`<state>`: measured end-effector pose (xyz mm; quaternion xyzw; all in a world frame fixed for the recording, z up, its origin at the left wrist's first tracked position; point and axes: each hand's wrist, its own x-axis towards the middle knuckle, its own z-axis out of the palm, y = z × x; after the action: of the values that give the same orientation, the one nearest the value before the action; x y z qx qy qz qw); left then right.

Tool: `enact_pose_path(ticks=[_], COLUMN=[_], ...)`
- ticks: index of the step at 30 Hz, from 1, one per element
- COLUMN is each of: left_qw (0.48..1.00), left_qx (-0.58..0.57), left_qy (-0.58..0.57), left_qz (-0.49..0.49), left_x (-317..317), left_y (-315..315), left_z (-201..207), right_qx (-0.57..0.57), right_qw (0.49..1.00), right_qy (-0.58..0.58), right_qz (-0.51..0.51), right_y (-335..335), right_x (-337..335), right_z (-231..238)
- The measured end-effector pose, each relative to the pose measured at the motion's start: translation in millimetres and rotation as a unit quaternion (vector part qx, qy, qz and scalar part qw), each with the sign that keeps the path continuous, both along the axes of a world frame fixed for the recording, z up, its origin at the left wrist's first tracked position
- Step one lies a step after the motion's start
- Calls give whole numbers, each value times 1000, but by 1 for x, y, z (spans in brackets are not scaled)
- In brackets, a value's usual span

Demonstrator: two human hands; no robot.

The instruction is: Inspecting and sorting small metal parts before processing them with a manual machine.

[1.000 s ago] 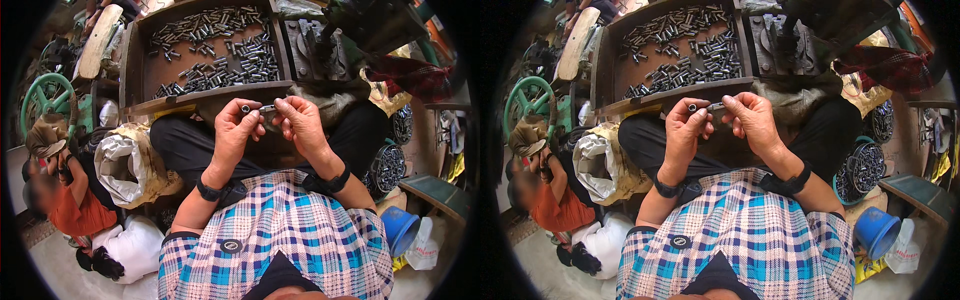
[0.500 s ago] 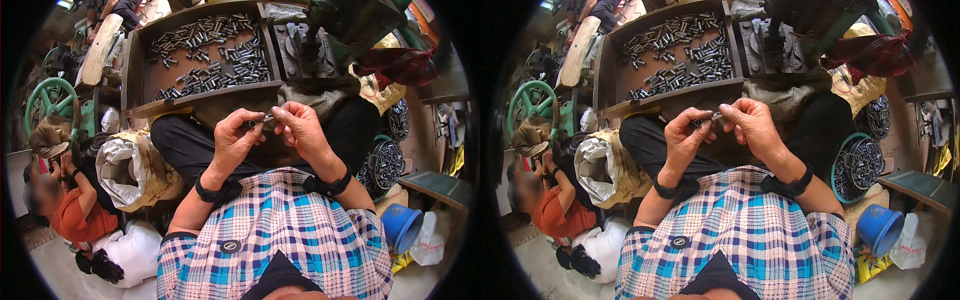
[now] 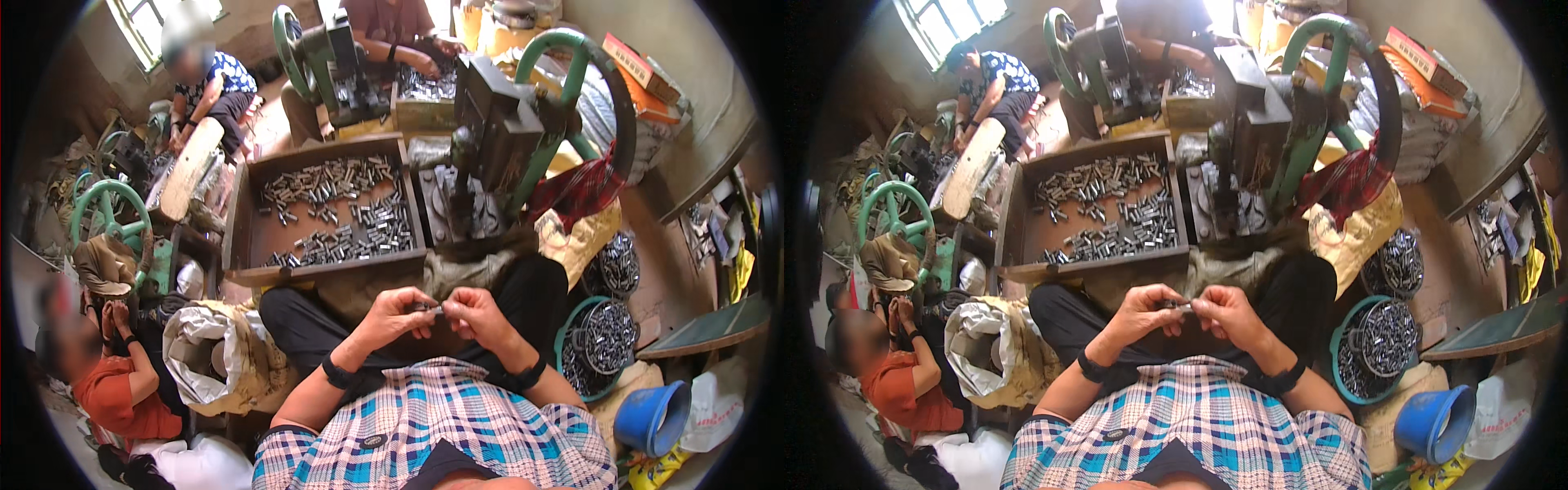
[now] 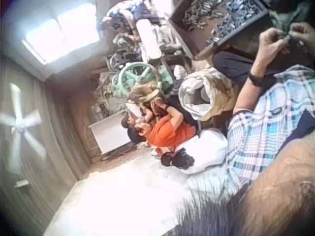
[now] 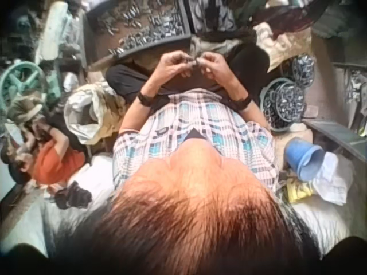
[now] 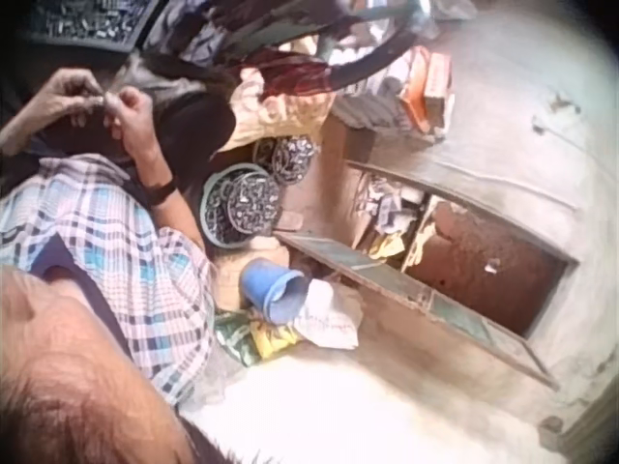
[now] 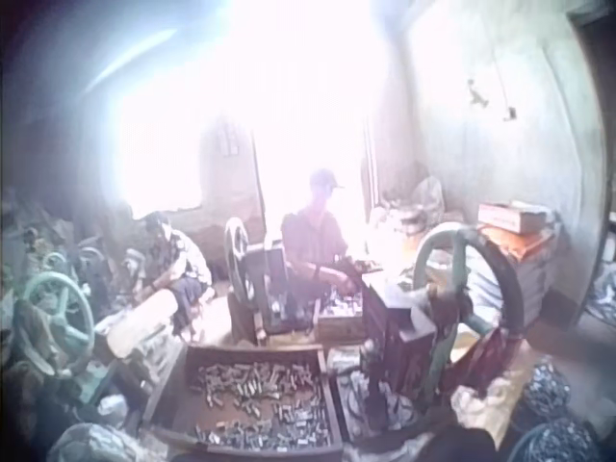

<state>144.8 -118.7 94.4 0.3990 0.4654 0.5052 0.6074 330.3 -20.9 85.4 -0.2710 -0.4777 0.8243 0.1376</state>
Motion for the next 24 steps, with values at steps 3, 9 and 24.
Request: enact_pose_path(ticks=[3,9,24], left_qw=[994,990,983], left_qx=[-33,-38,-117], left_qy=[-98,-135,-136], left_qz=[-19,-28,-46], left_x=[2,12,25], left_y=[7,32,73], left_z=[-5,-17,-26], right_qx=[27,62,113], right_qw=[999,997,993], right_qy=[17,36,-31], right_qz=[-11,-4,8], right_y=[3,27,63], right_x=[7,19,38], right_z=[4,-1,-13])
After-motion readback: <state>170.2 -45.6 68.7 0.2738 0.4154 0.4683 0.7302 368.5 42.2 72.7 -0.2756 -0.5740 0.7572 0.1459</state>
